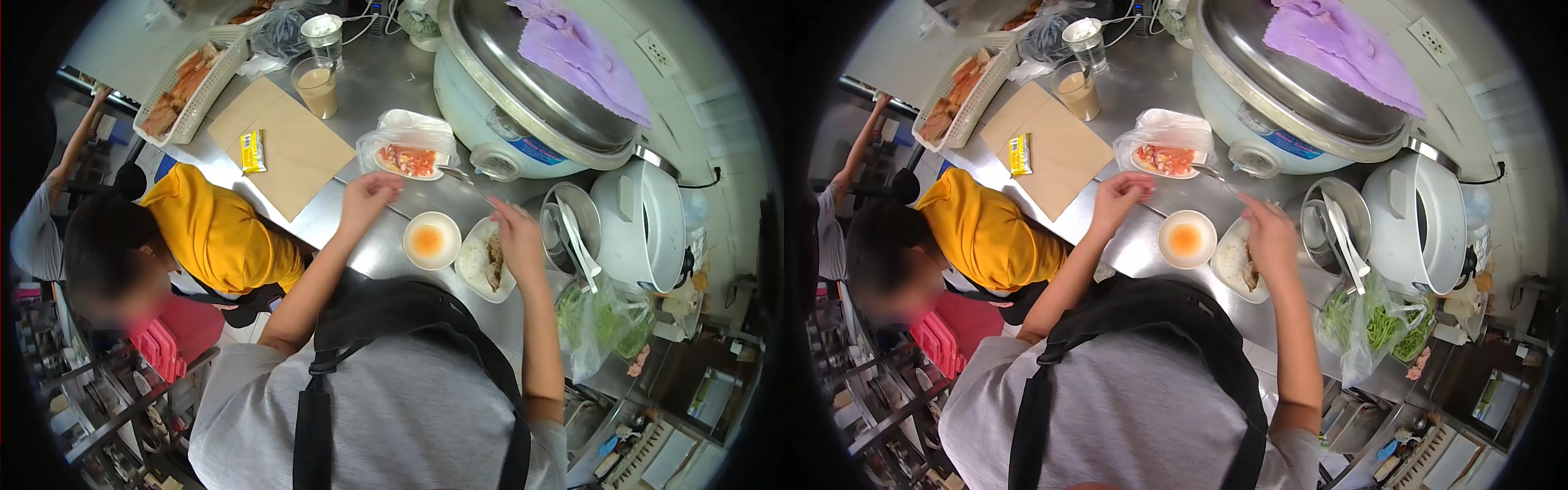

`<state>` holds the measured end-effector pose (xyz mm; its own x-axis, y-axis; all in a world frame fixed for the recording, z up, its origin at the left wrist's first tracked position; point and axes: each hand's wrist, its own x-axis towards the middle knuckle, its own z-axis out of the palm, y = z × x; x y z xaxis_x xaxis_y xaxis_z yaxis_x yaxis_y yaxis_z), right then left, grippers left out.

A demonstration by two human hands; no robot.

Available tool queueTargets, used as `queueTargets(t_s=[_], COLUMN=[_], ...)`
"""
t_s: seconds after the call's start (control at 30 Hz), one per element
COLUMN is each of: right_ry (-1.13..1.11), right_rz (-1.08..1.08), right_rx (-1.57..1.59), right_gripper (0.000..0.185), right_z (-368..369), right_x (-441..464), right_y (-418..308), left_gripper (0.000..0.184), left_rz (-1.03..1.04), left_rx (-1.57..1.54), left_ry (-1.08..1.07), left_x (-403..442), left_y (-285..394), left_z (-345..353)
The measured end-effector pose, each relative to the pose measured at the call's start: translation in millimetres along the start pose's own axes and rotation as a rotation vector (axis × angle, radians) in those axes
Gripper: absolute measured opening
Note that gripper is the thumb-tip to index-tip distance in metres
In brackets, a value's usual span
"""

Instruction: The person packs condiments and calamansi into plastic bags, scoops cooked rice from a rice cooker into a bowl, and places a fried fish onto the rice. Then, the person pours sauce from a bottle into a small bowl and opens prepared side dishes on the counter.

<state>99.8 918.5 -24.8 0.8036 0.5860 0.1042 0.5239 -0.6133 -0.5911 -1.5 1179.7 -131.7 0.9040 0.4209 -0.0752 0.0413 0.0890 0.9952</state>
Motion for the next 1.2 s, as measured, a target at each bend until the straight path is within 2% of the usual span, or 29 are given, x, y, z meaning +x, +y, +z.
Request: queueTargets(t_s=[0.07,0.17,0.27,0.47,0.57,0.67,0.77,0.87,0.97,1.07,1.2], right_ry=[-0.007,-0.169,-0.179,-0.06,-0.11,-0.15,-0.077,-0.145,-0.241,-0.136,-0.091], right_rz=[-0.175,-0.214,-0.147,-0.147,-0.155,-0.108,-0.057,-0.079,-0.006,-0.082,-0.14], right_rx=[-0.101,-0.204,-0.206,-0.246,-0.241,-0.176,-0.2,-0.223,-0.079,-0.232,-0.269], right_gripper=[0.033,0.032,0.032,0.034,0.035,0.033,0.03,0.029,0.028,0.028,0.029], right_z=[27.0,57.4,75.1,75.1,84.7,81.2,75.5,77.1,75.2,68.3,66.4], right_x=[23.5,48.7,62.8,72.5,81.6,86.9,90.4,94.0,100.1,96.6,96.4], right_y=[-10.8,-22.9,-22.9,-12.1,-0.8,-3.5,-9.0,0.9,4.5,-0.3,4.9], left_gripper=[0.024,0.028,0.031,0.041,0.05,0.051,0.039,0.03,0.028,0.024,0.023], left_rz=[-0.091,-0.08,0.009,0.035,0.001,-0.265,-0.216,0.059,0.228,0.194,0.205], left_rx=[-0.18,-0.18,-0.059,0.126,0.082,-0.265,-0.109,0.575,0.765,0.781,0.868], left_ry=[0.097,0.151,0.176,0.161,0.212,0.203,0.33,0.22,0.074,0.053,0.011], left_x=[-7.3,-13.9,-15.5,7.2,27.0,39.9,33.0,13.4,1.9,-0.6,1.4], left_y=[-6.7,2.5,-2.3,-15.5,-12.9,-10.5,-16.8,-20.3,-21.3,-22.8,-22.0], left_z=[-21.6,-32.9,-37.5,-44.7,-39.2,-43.7,-47.6,-44.7,-38.1,-32.2,-28.6])
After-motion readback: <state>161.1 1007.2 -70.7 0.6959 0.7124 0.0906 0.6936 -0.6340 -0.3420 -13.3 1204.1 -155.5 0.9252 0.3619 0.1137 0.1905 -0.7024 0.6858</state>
